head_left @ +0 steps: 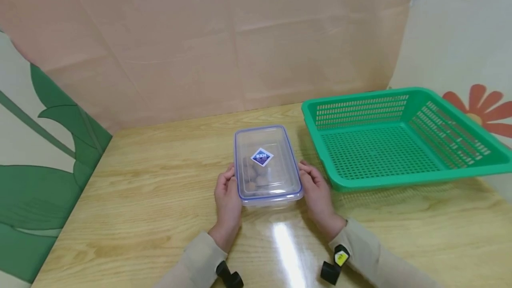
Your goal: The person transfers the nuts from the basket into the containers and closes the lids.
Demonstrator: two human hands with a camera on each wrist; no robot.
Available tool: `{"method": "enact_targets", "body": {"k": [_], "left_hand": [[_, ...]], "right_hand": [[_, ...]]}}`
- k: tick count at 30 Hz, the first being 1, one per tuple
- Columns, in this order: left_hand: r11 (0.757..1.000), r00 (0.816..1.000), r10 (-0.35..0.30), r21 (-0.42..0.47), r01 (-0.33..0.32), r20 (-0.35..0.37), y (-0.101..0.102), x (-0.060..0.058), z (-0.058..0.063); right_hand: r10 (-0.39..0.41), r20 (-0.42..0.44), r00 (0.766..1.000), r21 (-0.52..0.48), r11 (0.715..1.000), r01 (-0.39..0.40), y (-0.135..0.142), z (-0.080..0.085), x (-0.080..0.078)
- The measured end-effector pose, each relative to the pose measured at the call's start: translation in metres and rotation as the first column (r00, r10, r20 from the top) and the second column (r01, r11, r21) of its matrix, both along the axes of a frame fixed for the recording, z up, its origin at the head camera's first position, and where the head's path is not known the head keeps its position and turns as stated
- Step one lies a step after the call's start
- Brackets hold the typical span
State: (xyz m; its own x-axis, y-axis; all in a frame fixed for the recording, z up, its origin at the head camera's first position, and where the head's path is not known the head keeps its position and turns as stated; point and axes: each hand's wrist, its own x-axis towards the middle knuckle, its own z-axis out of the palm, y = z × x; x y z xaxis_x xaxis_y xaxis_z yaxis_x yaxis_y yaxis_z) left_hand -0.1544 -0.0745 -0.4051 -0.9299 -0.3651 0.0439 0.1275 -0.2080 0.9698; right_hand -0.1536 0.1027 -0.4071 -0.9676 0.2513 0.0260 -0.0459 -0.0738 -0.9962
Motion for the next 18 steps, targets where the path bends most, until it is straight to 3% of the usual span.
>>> {"method": "enact_targets", "body": {"k": [10,18], "left_hand": [[0.997,0.996,0.066,-0.033,-0.068,-0.058,-0.006,-0.002,0.001],[1.000,0.998,0.013,-0.025,-0.014,-0.057,-0.009,0.002,0.005]], "right_hand": [[0.000,0.021,1.000,-0.050,0.999,0.001,0.001,0.009,-0.003],[0.003,-0.024,1.000,-0.049,0.999,-0.004,-0.001,0.013,-0.003]]}}
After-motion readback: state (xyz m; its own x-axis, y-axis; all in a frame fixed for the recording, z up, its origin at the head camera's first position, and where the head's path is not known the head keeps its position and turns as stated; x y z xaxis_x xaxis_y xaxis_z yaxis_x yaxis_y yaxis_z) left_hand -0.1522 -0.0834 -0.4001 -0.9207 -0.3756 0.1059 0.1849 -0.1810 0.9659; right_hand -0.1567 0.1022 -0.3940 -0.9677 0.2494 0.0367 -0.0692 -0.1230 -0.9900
